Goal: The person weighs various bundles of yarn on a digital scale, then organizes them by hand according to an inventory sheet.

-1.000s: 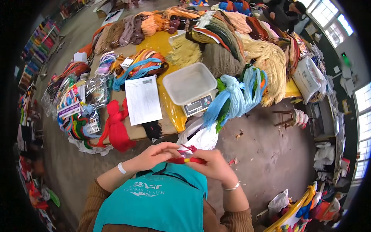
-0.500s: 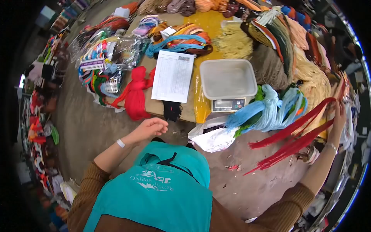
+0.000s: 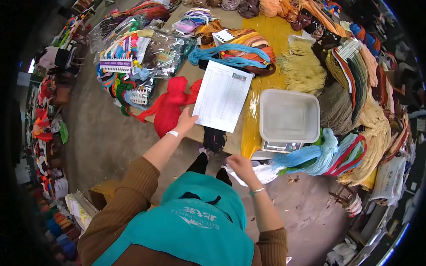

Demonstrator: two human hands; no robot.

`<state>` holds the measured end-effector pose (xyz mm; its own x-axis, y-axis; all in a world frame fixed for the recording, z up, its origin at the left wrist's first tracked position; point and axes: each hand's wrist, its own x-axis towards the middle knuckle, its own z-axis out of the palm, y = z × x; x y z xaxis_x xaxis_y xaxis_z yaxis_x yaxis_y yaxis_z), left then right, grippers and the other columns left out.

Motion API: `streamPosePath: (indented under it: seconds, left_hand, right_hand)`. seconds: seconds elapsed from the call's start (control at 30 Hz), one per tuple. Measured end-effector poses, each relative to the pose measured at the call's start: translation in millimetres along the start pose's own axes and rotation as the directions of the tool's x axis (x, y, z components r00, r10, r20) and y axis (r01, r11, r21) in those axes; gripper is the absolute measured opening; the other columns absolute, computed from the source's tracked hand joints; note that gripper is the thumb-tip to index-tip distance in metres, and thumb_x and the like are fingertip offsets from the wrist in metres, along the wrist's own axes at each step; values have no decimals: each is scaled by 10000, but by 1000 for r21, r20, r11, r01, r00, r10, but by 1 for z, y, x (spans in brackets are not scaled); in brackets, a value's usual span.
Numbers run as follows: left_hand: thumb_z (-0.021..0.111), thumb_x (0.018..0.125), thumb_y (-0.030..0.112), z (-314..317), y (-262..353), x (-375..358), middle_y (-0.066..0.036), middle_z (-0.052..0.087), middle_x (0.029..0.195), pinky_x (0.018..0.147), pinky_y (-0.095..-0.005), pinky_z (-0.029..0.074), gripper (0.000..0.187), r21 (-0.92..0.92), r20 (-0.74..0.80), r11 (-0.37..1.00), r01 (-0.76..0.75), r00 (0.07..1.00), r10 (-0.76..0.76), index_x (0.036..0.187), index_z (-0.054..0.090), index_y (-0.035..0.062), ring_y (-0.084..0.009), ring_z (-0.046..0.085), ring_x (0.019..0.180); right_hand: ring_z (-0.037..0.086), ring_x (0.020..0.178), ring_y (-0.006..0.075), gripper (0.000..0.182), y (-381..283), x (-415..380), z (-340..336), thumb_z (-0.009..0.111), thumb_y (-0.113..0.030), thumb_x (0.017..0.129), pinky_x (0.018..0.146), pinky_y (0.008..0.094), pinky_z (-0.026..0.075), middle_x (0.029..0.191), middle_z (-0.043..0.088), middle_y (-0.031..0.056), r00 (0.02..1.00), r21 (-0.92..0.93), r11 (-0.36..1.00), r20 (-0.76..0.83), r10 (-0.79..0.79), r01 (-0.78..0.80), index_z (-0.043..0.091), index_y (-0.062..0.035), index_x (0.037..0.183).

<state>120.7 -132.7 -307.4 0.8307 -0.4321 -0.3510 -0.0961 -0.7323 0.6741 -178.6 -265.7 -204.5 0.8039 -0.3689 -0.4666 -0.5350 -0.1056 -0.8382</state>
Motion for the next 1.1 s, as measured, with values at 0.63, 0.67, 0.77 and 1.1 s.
streamPosePath:
  seconds: [0.63,0.67,0.77,1.1]
  left_hand:
    - [509,942,44,-156,-89,12,-52,647,1033,822,-256,471,220,-584,-68,812,12,996,-64,1130,584,-42,-108,588,905]
    - [511,943,45,-154,-90,12,-44,643,1036,814,-258,474,219,-651,-54,758,30,995,-86,1133,585,-36,-107,589,901]
    - [513,947,46,-158,-88,10,-37,643,1060,815,-255,471,228,-645,-10,762,55,997,-80,1151,585,-26,-104,590,921]
    - [531,931,66,-164,-48,19,-54,647,985,828,-273,460,196,-412,-80,891,-191,982,173,1088,587,-37,-108,569,917]
  right_hand:
    - [638,1044,311,544,-43,259,50,741,-244,820,907,383,484,1119,652,220,641,363,923,-679,357,-129,539,88,1202]
    - [582,1145,312,651,-9,287,56,765,-191,772,986,365,441,1230,594,222,646,396,917,-687,333,-51,475,97,1279]
    - [577,1167,310,578,-18,298,46,691,-114,766,1006,355,429,1246,597,223,694,507,856,-581,425,-99,503,99,1270]
    - [562,1208,282,437,-25,158,20,517,-187,916,1064,445,432,1312,586,126,958,984,-16,-167,234,175,525,-59,1333]
